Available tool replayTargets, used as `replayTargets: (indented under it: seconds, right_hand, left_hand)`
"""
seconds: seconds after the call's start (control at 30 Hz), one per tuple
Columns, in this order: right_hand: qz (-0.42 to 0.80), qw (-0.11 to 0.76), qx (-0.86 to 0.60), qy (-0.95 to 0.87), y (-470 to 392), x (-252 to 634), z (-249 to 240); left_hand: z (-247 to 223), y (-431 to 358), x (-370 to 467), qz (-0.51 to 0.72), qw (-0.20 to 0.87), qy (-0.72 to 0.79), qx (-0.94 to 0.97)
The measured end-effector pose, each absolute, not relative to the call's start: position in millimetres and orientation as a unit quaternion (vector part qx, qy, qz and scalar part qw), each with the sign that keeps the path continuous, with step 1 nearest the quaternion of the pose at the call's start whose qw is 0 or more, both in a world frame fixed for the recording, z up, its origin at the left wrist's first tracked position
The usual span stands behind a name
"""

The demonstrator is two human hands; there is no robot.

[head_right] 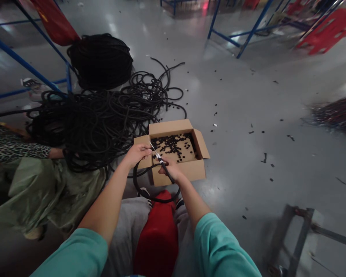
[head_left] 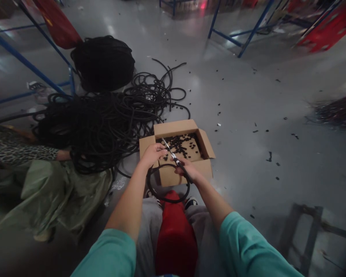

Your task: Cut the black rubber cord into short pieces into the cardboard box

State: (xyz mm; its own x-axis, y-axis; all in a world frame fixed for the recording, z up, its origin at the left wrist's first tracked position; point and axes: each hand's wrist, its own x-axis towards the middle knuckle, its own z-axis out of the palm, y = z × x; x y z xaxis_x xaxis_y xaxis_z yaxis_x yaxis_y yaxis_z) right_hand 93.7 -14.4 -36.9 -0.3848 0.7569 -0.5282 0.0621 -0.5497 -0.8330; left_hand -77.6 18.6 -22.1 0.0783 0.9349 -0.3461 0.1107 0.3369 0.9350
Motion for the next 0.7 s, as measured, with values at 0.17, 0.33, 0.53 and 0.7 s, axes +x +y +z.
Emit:
replayTargets:
  seconds: [0.17,0.33,0.53,0.7]
  right_hand:
    - [0.726,0.229,-0.511,-0.398,-15,91,-37]
    - [0.735,0.235,-0.508,-0.382,-16,91,-38]
    - [0.743,0.235,-0.502,-0.374,-16,94,-41]
    - [0.74,0.229,-0.5,-0.388,-16,95,-45]
  left_hand:
    - [-20,19,-79,0.366,0.565,0.578,0.461]
    - [-16,18,-78,0.358,0.555,0.591,0.463]
    - [-20,20,-80,0.354,0.523,0.601,0.489]
    - [-29,22,-82,0.342,0.46,0.602,0.557]
